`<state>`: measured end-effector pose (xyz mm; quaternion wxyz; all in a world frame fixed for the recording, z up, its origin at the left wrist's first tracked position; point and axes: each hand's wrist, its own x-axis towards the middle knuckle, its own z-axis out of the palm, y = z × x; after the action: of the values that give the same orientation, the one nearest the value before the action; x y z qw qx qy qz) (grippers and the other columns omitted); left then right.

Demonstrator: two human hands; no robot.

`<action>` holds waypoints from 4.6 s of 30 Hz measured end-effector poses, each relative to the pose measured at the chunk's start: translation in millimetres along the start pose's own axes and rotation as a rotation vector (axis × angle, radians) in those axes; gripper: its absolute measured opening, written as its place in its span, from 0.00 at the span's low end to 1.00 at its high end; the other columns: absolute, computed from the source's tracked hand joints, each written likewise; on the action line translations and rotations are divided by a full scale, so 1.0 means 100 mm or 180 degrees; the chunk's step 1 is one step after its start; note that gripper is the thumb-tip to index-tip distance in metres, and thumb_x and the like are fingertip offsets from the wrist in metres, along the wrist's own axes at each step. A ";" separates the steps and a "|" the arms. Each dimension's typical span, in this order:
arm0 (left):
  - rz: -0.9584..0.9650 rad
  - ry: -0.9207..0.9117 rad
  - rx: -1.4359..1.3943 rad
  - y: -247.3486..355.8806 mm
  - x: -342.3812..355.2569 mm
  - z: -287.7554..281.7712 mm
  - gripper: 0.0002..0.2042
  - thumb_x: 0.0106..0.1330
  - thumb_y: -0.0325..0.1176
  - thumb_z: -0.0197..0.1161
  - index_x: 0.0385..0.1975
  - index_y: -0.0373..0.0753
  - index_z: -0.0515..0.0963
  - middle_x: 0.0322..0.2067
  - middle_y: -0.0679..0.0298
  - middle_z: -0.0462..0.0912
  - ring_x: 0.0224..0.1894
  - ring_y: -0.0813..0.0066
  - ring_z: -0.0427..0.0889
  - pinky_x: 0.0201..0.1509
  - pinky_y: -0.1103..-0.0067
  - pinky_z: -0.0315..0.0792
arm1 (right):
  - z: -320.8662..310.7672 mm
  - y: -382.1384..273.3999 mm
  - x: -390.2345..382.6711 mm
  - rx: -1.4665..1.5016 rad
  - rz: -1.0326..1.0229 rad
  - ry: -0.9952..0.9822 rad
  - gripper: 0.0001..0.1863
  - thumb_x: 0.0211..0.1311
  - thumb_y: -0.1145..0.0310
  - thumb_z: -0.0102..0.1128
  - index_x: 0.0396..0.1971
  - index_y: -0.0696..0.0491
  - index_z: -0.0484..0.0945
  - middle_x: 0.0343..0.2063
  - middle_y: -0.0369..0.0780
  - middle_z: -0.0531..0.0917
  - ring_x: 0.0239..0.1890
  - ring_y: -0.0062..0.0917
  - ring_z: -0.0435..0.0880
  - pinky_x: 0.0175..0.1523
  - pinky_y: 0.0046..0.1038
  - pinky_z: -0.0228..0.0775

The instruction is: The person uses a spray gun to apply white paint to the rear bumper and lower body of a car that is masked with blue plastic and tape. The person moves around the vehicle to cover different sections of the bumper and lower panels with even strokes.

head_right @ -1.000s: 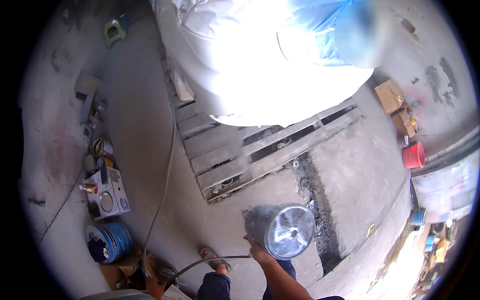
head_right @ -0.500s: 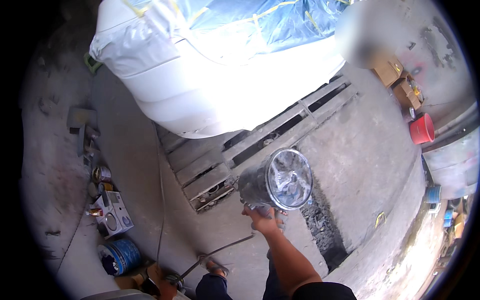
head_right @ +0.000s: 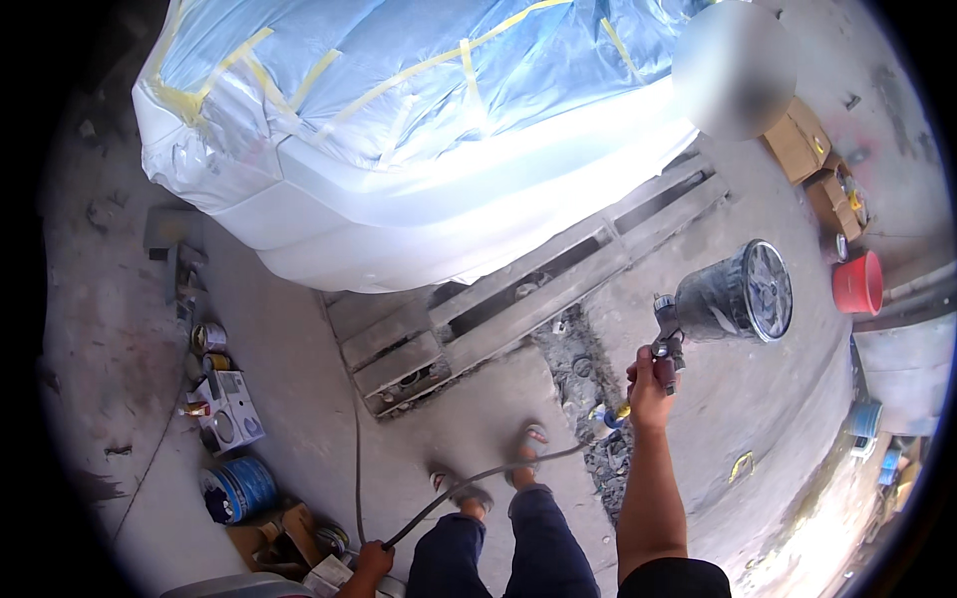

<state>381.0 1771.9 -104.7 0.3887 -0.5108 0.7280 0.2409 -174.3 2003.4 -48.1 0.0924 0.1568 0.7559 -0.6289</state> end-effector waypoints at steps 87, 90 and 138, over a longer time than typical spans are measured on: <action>-0.1037 -0.0485 -0.0129 -0.15 -0.87 0.42 0.23 0.57 0.48 0.58 0.42 0.32 0.74 0.43 0.47 0.76 0.49 0.51 0.76 0.51 0.64 0.71 | 1.42 -1.28 -1.79 0.0817 0.0845 -0.1544 0.20 0.64 0.54 0.51 0.50 0.49 0.69 0.22 0.36 0.74 0.21 0.17 0.70 0.22 0.19 0.61; -0.1014 -0.0528 -0.0067 -0.22 -0.88 0.40 0.23 0.57 0.49 0.57 0.41 0.32 0.75 0.42 0.46 0.76 0.48 0.51 0.76 0.51 0.64 0.71 | 1.51 -1.35 -1.84 0.0946 0.0834 -0.1895 0.23 0.64 0.53 0.50 0.55 0.47 0.66 0.22 0.35 0.74 0.21 0.15 0.70 0.23 0.18 0.60; 0.0316 -0.0205 0.0263 1.21 -0.85 -0.08 0.27 0.53 0.62 0.55 0.24 0.39 0.81 0.26 0.52 0.81 0.35 0.51 0.80 0.38 0.61 0.73 | 0.56 -2.20 0.09 -0.0220 0.0212 -0.2021 0.16 0.62 0.55 0.56 0.28 0.53 0.72 0.15 0.35 0.75 0.13 0.15 0.71 0.15 0.18 0.59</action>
<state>281.4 1857.5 -36.5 0.4202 -0.4496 0.7489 0.2459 -263.4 1914.0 141.2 0.3495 -0.0259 0.7046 -0.6169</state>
